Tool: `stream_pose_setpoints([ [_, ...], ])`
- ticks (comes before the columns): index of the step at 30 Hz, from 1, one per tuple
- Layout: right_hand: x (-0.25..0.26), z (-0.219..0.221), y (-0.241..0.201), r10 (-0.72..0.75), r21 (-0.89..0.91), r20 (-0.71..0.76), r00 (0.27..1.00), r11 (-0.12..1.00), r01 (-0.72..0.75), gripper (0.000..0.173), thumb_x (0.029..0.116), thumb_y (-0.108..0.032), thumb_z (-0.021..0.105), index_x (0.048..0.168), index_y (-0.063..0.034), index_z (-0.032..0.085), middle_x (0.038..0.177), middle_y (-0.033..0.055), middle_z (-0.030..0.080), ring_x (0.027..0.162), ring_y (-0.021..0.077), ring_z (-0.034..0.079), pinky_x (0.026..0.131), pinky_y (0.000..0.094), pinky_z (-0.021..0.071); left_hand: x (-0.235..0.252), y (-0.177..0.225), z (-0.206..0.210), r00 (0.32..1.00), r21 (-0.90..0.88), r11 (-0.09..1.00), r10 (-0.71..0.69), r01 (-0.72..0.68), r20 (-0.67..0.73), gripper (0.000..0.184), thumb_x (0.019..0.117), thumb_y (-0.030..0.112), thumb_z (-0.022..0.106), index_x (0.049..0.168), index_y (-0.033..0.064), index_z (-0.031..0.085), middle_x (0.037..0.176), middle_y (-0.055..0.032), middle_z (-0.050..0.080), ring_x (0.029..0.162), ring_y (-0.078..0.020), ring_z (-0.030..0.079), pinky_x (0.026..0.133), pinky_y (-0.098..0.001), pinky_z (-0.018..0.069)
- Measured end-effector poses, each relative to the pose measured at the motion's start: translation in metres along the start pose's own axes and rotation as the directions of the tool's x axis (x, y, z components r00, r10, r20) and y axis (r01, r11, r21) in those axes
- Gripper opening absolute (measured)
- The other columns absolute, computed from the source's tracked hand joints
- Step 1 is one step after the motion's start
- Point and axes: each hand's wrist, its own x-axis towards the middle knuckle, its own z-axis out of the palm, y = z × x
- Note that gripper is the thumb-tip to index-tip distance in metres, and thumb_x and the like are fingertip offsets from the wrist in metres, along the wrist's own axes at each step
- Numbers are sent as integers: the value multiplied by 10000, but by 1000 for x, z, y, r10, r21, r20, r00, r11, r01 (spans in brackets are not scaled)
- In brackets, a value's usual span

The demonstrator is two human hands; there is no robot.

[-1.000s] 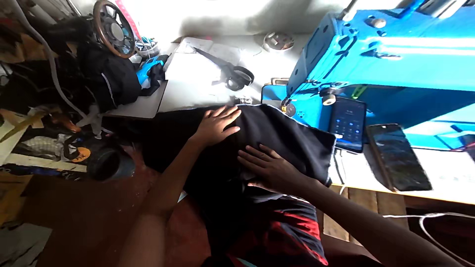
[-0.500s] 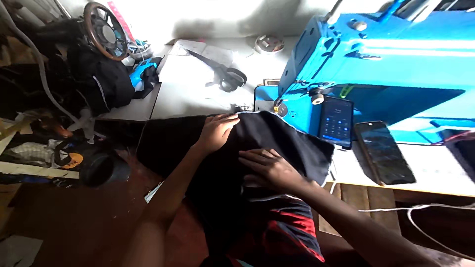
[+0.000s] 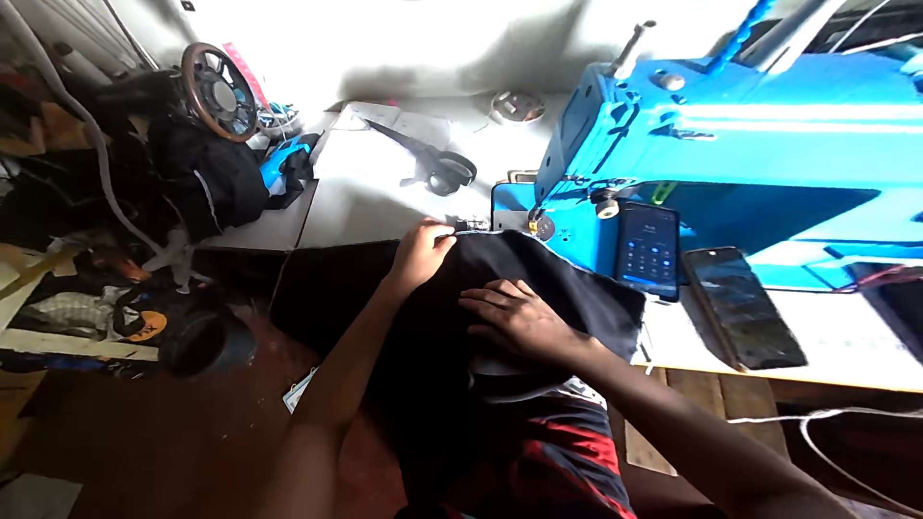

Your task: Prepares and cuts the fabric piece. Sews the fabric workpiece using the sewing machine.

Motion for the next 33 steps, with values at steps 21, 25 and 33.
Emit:
stream_pose_setpoints([
  [21, 9, 4, 21, 39, -1, 92, 995, 999, -39, 635, 1043, -587, 407, 1460, -138, 574, 1539, 51, 535, 1470, 298, 434, 1183, 609, 299, -22, 12, 5, 976, 221, 950, 215, -219, 43, 285, 1031, 200, 580, 1208, 48, 744, 1342, -106, 680, 1315, -276, 596, 1121, -506, 442],
  [25, 9, 7, 21, 37, 5, 79, 996, 999, -38, 637, 1041, -586, 414, 1457, -133, 579, 1523, 54, 552, 1471, 303, 431, 1184, 621, 288, -33, 2, 4, 961, 338, 921, 106, -191, 254, 491, 1107, 356, 350, 1536, 167, 497, 1616, 7, 436, 1553, -256, 285, 1224, -669, 112],
  [33, -6, 3, 24, 194, 105, -55, 979, 977, -188, 516, 1062, -490, 467, 1359, -116, 662, 1503, 82, 567, 1451, 282, 466, 1189, 548, 350, -40, -3, 5, 929, 427, 859, 133, -282, 346, 625, 1088, 485, 320, 1626, 168, 314, 1691, -1, 286, 1585, -229, 182, 1245, -629, 73],
])
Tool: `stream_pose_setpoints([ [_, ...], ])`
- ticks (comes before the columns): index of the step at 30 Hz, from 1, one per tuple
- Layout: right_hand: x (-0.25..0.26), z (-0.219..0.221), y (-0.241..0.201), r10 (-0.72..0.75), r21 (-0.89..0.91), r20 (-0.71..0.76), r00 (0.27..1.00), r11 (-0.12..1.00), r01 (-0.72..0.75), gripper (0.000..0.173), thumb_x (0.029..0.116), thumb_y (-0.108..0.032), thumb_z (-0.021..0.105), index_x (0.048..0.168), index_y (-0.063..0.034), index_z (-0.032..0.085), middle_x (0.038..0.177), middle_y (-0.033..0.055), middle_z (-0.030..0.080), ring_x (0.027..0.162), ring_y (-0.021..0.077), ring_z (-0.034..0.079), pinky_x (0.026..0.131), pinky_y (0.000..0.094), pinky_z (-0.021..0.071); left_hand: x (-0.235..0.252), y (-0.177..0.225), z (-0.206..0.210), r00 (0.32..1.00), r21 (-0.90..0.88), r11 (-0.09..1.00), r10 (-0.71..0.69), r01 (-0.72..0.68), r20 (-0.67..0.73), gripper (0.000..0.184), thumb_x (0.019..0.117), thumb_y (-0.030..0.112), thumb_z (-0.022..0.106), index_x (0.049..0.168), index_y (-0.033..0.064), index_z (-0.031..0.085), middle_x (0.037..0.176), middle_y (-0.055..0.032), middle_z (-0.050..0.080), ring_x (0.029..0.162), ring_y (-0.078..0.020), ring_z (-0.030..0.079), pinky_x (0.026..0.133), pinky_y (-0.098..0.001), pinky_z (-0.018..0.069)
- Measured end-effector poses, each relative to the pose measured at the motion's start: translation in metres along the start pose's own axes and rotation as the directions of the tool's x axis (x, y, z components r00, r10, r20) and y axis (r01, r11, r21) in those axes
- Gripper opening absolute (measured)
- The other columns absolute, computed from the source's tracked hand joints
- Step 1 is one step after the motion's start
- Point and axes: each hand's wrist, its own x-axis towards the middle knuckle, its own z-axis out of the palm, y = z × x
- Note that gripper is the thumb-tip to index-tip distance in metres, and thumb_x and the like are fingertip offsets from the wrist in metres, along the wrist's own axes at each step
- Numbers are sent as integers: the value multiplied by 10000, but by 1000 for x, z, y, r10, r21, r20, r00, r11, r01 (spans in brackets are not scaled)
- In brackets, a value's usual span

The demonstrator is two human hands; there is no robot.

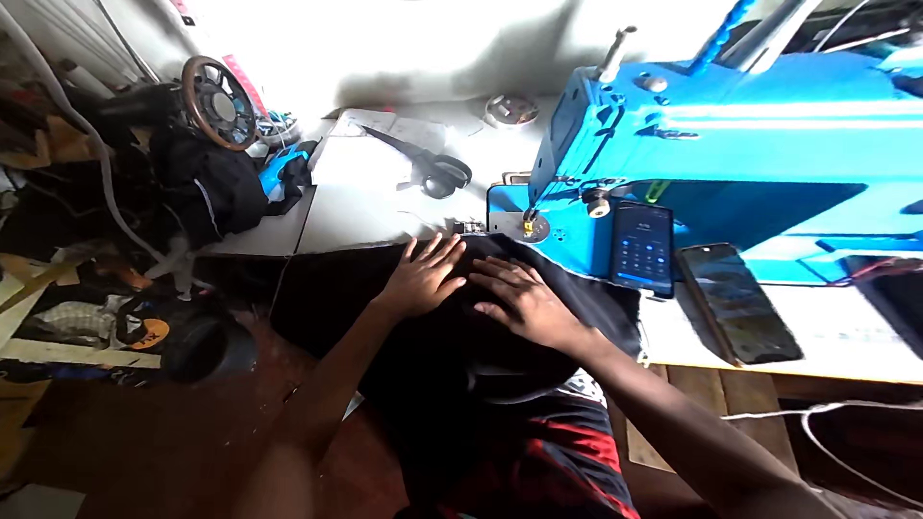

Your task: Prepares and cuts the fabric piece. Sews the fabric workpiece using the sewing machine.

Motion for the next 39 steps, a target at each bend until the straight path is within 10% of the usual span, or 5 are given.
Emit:
stream_pose_setpoints([
  [8, -52, -28, -1, 324, -91, -88, 942, 939, -331, 605, 1056, -448, 479, 1450, 6, 551, 1539, 215, 493, 1438, 400, 461, 1164, 533, 396, 5, 50, 13, 996, -79, 993, 92, -92, -5, 639, 1088, 497, 321, 1608, 127, 351, 1672, -35, 329, 1576, -243, 215, 1240, -633, 97],
  [19, 27, -50, 44, 514, -161, -209, 832, 821, -547, 295, 1008, -231, 632, 1151, 7, 730, 1103, 254, 701, 1120, 483, 618, 918, 657, 454, 25, 62, 17, 992, -93, 990, 109, -103, 64, 648, 1082, 523, 299, 1621, 163, 326, 1700, 1, 260, 1591, -228, 152, 1245, -624, 59],
  [26, 32, -33, 51, 260, -342, -291, 921, 870, -354, 193, 992, -130, 613, 969, 28, 722, 948, 224, 706, 945, 440, 665, 810, 598, 472, 25, 61, 18, 992, -85, 990, 115, -110, 55, 631, 1087, 512, 295, 1615, 169, 342, 1697, 4, 270, 1589, -233, 159, 1243, -630, 67],
  [30, 22, -42, 59, 49, -417, -152, 987, 902, -109, 170, 1000, -71, 572, 996, 8, 724, 967, 208, 713, 895, 413, 673, 738, 547, 495, 25, 64, 15, 992, -102, 990, 101, -93, 80, 630, 1088, 509, 306, 1623, 177, 324, 1699, 7, 263, 1592, -234, 144, 1246, -626, 51],
  [39, -3, -91, 24, 385, -393, -162, 909, 820, -417, 211, 1003, -122, 610, 1071, 45, 718, 1180, 288, 664, 1156, 506, 600, 907, 660, 467, 29, 61, 18, 993, -106, 987, 120, -119, 0, 627, 1073, 515, 336, 1599, 176, 381, 1680, -6, 315, 1575, -263, 215, 1224, -664, 101],
])
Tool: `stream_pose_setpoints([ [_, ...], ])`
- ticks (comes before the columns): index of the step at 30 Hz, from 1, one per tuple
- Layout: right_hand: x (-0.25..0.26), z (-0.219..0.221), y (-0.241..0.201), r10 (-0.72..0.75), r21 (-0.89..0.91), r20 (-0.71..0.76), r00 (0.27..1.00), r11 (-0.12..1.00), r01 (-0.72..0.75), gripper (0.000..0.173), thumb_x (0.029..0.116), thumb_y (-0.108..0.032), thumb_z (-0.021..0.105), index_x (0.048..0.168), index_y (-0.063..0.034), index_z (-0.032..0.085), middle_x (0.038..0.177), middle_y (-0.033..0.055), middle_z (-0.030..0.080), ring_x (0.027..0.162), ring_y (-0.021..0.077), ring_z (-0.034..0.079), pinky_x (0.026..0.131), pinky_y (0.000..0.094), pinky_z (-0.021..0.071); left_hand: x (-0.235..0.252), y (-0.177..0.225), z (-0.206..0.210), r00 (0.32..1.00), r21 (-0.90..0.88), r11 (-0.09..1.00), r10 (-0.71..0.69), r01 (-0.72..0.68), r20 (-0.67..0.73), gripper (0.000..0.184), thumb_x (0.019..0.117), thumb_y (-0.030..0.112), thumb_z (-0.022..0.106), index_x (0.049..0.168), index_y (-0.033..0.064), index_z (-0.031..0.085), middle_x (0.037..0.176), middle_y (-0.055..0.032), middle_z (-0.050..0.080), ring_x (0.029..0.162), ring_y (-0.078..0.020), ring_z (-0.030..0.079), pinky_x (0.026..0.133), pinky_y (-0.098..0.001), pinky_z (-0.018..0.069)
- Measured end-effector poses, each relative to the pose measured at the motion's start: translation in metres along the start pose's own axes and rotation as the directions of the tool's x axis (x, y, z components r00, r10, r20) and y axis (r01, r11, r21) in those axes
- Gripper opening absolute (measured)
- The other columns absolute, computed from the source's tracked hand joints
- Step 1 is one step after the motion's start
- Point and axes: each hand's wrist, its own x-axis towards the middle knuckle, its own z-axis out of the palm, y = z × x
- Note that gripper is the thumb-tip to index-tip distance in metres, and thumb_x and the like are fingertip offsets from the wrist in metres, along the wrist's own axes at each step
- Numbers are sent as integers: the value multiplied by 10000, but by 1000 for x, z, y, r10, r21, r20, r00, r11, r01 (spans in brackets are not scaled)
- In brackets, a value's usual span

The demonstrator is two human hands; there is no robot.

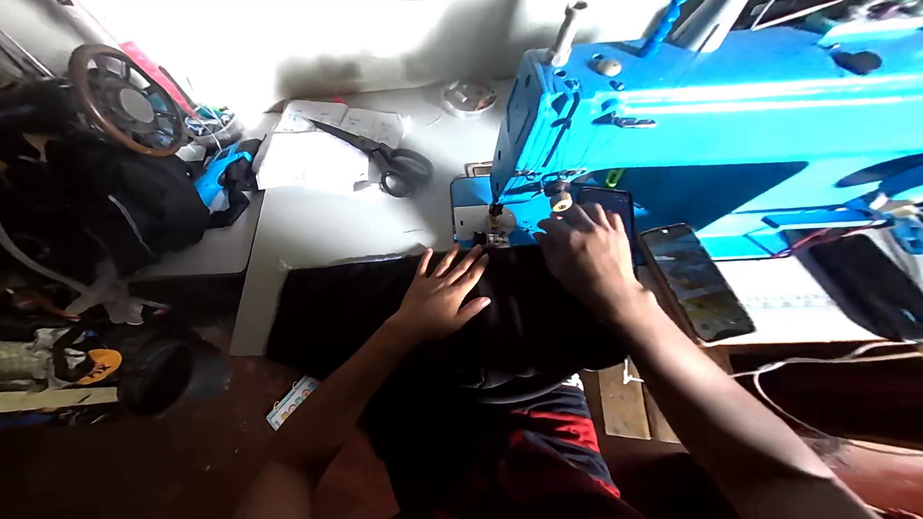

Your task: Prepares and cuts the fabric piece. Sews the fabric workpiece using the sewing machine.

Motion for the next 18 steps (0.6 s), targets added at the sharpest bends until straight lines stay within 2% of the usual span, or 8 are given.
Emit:
stream_pose_setpoints([
  [3, -32, 12, -26, -68, 171, -55, 996, 982, 77, 329, 1038, -207, 539, 1244, -8, 701, 1309, 192, 668, 1228, 381, 631, 1014, 559, 505, -1, 1, 0, 1000, 14, 1000, -7, 7, 2, 634, 1072, 522, 346, 1604, 178, 372, 1681, 7, 311, 1576, -245, 213, 1230, -637, 116],
  [5, -50, 33, -31, -90, 242, 2, 996, 966, 87, 427, 1079, -300, 465, 1358, -34, 649, 1443, 141, 610, 1363, 325, 562, 1123, 523, 447, 0, 1, -1, 1000, 23, 1000, -6, 6, 4, 631, 1075, 514, 345, 1608, 175, 364, 1681, 5, 312, 1577, -238, 211, 1233, -633, 107],
  [7, -57, 50, -20, -122, 253, 38, 992, 961, 108, 513, 1094, -371, 409, 1438, -32, 580, 1523, 132, 541, 1448, 321, 471, 1177, 526, 381, -1, 0, 0, 1000, 12, 1000, 7, -7, -11, 625, 1078, 501, 341, 1608, 169, 362, 1679, -1, 315, 1579, -246, 206, 1232, -649, 92],
  [10, -50, 55, -4, -167, 232, 63, 984, 961, 149, 586, 1090, -446, 382, 1490, -42, 526, 1567, 125, 491, 1487, 313, 415, 1199, 545, 337, 0, -3, -1, 1000, 5, 1000, 7, -7, 8, 632, 1077, 516, 330, 1615, 184, 348, 1681, 5, 309, 1581, -245, 195, 1229, -660, 74],
  [18, -43, 56, 0, -202, 199, 71, 977, 962, 185, 594, 1093, -466, 349, 1510, -76, 512, 1584, 93, 476, 1495, 283, 407, 1196, 549, 328, -2, -6, -1, 999, 24, 999, -29, 29, -14, 639, 1068, 525, 333, 1607, 183, 366, 1671, 8, 334, 1574, -243, 221, 1224, -657, 101],
])
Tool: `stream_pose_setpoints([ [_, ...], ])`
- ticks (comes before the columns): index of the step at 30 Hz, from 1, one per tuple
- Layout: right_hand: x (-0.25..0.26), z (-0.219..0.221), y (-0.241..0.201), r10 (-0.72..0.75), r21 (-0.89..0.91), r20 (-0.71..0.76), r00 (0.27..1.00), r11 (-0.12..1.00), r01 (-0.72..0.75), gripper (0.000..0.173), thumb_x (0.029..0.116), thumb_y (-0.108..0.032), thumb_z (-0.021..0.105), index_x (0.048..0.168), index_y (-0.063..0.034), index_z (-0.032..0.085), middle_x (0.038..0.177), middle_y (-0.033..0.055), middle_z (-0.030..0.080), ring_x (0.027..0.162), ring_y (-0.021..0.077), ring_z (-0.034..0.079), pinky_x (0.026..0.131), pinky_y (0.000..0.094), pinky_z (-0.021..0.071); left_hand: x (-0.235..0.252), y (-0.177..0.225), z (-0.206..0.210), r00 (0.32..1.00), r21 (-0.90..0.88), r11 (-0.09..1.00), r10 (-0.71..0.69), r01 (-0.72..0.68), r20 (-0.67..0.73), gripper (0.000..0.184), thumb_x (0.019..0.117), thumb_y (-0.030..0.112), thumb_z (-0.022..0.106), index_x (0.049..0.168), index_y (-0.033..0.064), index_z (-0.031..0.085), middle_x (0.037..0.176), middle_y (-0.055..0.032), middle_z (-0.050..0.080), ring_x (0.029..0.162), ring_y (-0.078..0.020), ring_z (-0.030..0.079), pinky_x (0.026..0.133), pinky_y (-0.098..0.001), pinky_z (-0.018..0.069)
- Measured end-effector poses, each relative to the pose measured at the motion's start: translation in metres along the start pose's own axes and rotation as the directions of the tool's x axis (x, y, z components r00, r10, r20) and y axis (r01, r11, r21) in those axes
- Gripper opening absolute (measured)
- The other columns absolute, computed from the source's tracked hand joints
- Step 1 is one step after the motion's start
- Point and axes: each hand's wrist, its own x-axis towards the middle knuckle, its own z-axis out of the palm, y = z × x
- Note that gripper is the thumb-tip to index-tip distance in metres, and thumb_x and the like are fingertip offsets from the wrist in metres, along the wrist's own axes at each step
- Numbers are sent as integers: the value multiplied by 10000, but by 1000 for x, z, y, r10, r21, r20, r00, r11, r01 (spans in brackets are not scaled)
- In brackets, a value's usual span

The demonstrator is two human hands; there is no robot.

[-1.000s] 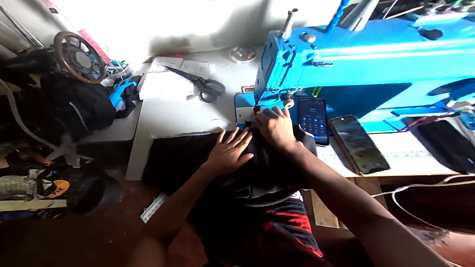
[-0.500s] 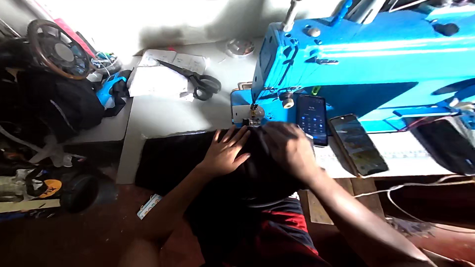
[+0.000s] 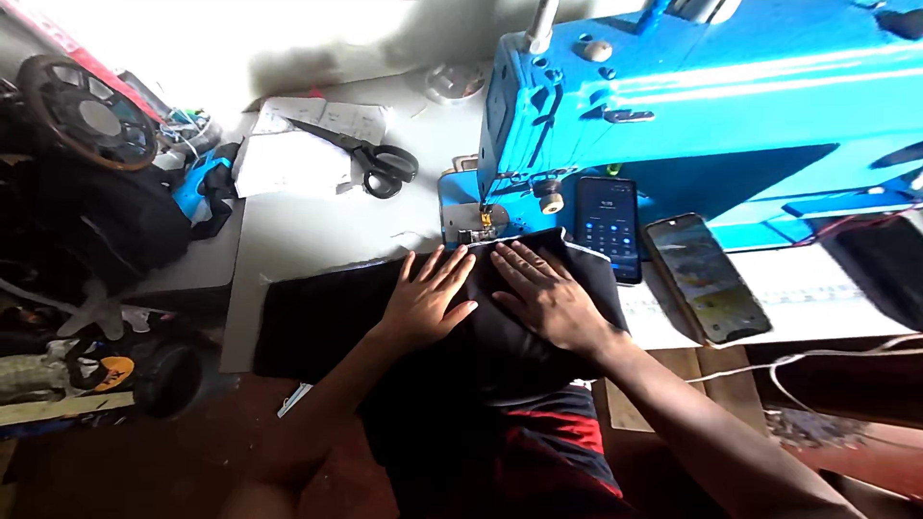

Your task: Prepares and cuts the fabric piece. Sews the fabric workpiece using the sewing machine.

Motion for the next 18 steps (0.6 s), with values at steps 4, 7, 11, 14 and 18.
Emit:
stream_pose_setpoints([
  [4, 13, -1, 8, 7, -2, 25, 1000, 1000, -7, 599, 1077, -466, 368, 1514, -79, 505, 1585, 103, 472, 1490, 296, 412, 1191, 563, 317, 11, -8, -5, 1000, -26, 1000, -3, 3, 8, 641, 1058, 515, 369, 1609, 188, 363, 1668, 2, 340, 1571, -249, 233, 1219, -670, 94],
  [7, 19, -1, 12, 12, 0, 44, 999, 1000, -12, 611, 1074, -476, 373, 1525, -79, 486, 1602, 107, 447, 1500, 293, 393, 1197, 568, 301, 19, -16, -9, 1000, -48, 999, 19, -19, 15, 665, 1045, 528, 407, 1607, 176, 364, 1663, 11, 351, 1568, -231, 239, 1225, -665, 82],
  [11, 19, 0, 13, 1, -30, 71, 997, 1000, 1, 622, 1082, -472, 343, 1552, -77, 441, 1624, 111, 411, 1513, 299, 369, 1203, 572, 280, 21, -27, -11, 998, -160, 986, 46, -53, -47, 652, 1023, 453, 534, 1582, 141, 410, 1615, -10, 436, 1529, -223, 337, 1229, -634, 137],
  [14, 19, 1, 13, -8, -42, 74, 997, 999, 11, 628, 1087, -475, 321, 1563, -79, 425, 1636, 109, 393, 1519, 307, 357, 1207, 579, 267, 24, -30, -14, 999, -227, 973, 34, -39, -27, 589, 1054, 330, 510, 1592, 126, 384, 1609, -34, 445, 1521, -210, 353, 1241, -598, 131],
  [18, 19, 0, 12, -8, -64, 72, 997, 998, 13, 625, 1091, -466, 316, 1569, -75, 412, 1638, 112, 387, 1522, 315, 350, 1213, 577, 258, 31, -22, -17, 993, -234, 972, 7, -36, -122, 468, 1095, 229, 401, 1537, 95, 475, 1529, -82, 541, 1460, -260, 456, 1211, -572, 262],
])
